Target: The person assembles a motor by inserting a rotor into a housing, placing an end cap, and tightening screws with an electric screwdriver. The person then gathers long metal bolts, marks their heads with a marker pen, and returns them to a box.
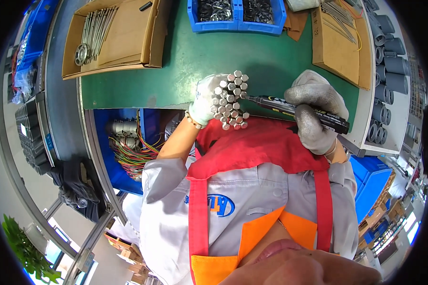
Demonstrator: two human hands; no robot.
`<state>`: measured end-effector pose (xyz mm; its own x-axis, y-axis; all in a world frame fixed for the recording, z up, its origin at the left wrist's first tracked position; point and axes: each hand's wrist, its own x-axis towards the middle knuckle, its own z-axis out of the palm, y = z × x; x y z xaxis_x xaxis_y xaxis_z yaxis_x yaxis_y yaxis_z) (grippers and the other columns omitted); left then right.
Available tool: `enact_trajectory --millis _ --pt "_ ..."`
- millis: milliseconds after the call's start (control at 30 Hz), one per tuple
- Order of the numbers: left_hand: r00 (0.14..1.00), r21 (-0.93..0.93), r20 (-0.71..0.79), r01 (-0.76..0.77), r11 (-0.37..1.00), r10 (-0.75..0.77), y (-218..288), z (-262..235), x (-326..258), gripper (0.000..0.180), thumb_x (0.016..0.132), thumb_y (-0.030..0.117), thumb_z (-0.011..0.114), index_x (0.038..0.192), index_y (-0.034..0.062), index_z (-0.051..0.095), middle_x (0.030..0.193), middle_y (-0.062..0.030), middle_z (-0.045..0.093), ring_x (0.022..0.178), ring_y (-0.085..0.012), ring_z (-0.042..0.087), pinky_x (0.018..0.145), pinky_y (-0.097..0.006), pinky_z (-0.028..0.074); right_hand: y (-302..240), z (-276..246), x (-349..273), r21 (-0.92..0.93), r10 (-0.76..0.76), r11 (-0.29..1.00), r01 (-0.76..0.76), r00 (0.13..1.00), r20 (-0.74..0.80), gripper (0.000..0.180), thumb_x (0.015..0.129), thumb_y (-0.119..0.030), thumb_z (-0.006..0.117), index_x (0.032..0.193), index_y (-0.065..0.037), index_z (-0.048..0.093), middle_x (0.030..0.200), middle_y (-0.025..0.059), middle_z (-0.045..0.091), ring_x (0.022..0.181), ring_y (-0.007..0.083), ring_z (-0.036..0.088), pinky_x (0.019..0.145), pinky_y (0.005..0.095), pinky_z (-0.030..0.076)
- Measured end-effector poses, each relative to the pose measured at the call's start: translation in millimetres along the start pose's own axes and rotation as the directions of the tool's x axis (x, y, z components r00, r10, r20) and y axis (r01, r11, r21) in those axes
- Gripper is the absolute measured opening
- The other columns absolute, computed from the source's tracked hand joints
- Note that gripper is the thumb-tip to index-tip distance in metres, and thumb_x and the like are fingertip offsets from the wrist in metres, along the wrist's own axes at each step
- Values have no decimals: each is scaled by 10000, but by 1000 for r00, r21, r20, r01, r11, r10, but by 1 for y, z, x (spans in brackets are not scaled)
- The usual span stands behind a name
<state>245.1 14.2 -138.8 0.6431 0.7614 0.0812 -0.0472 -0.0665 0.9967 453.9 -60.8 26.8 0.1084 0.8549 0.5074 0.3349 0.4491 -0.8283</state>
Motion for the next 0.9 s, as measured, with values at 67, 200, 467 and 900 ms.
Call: enact_trajectory --millis 67,200,467,900 --pt "997 182 35 -70 981 65 -1 0 2 321 812 133 645 1116 32 660 1008 -74 710 873 -188 686 765 -305 535 -1 2 1 -10 9 1000 -9 1000 6 223 593 60 617 800 -21 635 645 72 577 533 197 513 497 311 398" --pt "1000 -131 6 -6 991 7 17 0 5 340 803 190 654 1104 32 667 989 -75 713 866 -201 688 762 -310 534 -4 1 1 -78 67 995 -65 997 25 223 600 58 618 808 -21 638 635 69 568 540 199 517 508 309 408" --pt "1000 7 -2 25 1000 -25 23 0 6 362 796 219 644 1107 35 674 964 -87 718 846 -195 689 756 -295 531 -2 -2 2 -61 28 998 -26 999 35 207 617 47 621 811 -24 638 631 71 565 510 190 507 476 303 399" --pt "999 -58 -6 -49 997 48 18 0 4 395 798 236 648 1142 44 660 1002 -93 712 862 -213 685 758 -309 531 -2 5 9 -68 -7 998 11 999 53 170 650 50 627 802 -26 638 661 61 594 538 147 516 493 275 398"
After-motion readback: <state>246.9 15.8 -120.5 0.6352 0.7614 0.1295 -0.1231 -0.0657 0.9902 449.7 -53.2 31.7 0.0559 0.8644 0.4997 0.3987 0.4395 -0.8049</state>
